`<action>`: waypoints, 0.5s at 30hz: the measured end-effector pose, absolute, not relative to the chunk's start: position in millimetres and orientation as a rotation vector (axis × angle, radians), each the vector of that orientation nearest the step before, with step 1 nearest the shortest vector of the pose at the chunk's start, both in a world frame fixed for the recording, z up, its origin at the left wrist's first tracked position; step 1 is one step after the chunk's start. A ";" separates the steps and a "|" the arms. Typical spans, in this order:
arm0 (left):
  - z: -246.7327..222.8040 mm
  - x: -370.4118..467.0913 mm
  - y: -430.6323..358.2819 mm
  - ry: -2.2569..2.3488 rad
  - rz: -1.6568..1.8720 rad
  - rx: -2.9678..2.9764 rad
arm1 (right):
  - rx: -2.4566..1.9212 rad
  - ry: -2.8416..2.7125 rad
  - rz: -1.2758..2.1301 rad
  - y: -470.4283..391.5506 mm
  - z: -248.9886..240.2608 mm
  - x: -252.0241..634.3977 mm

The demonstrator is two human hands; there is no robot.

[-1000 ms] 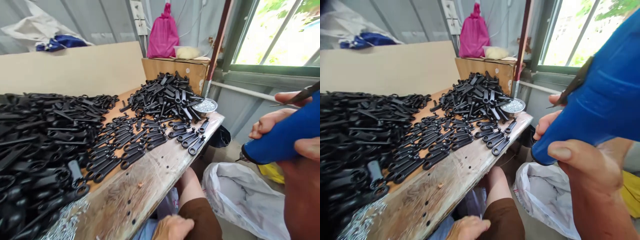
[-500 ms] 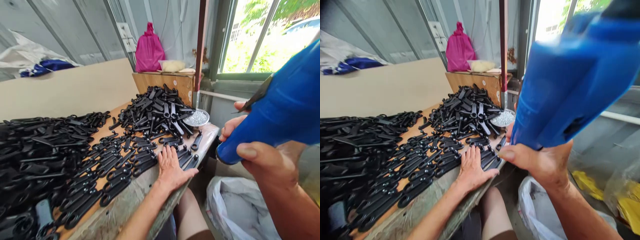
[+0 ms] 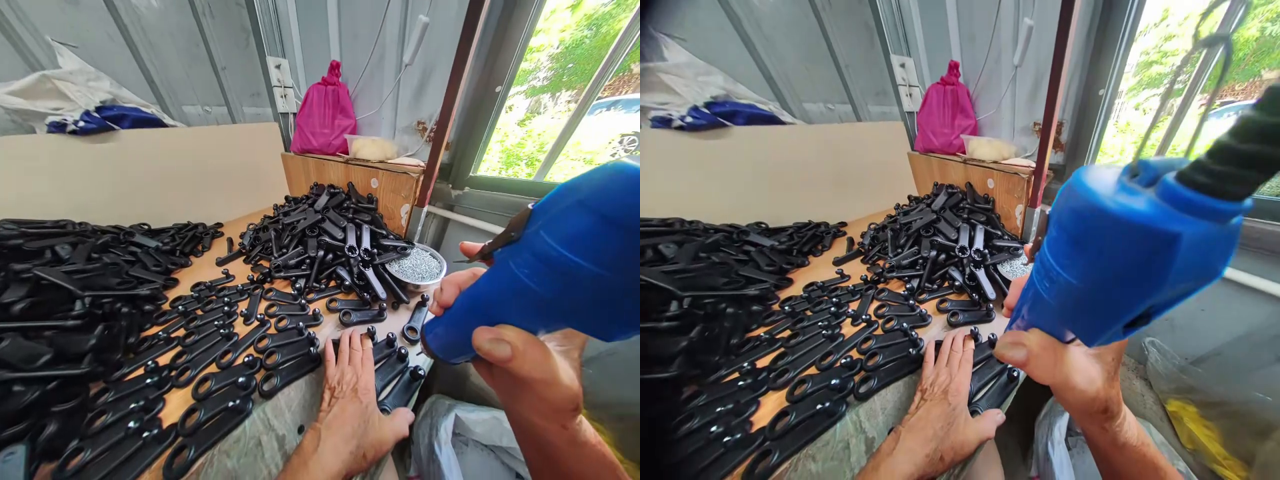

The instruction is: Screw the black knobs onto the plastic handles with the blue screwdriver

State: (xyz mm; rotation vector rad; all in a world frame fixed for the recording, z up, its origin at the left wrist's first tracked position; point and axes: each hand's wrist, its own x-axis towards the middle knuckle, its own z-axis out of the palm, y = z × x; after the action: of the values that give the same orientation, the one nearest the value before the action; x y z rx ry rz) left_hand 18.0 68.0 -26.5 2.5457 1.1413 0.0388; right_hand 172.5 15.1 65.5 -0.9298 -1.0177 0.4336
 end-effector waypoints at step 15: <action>-23.7 22.4 69.1 1.168 -0.056 2.570 | -0.974 -1.082 0.467 3.6 57.7 186.5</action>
State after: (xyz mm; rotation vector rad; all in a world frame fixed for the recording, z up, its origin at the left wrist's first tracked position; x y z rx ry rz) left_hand 22.4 69.1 -23.7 2.5701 1.1684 -0.0564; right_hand 186.5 3.6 57.7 -0.9742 -1.0816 0.4671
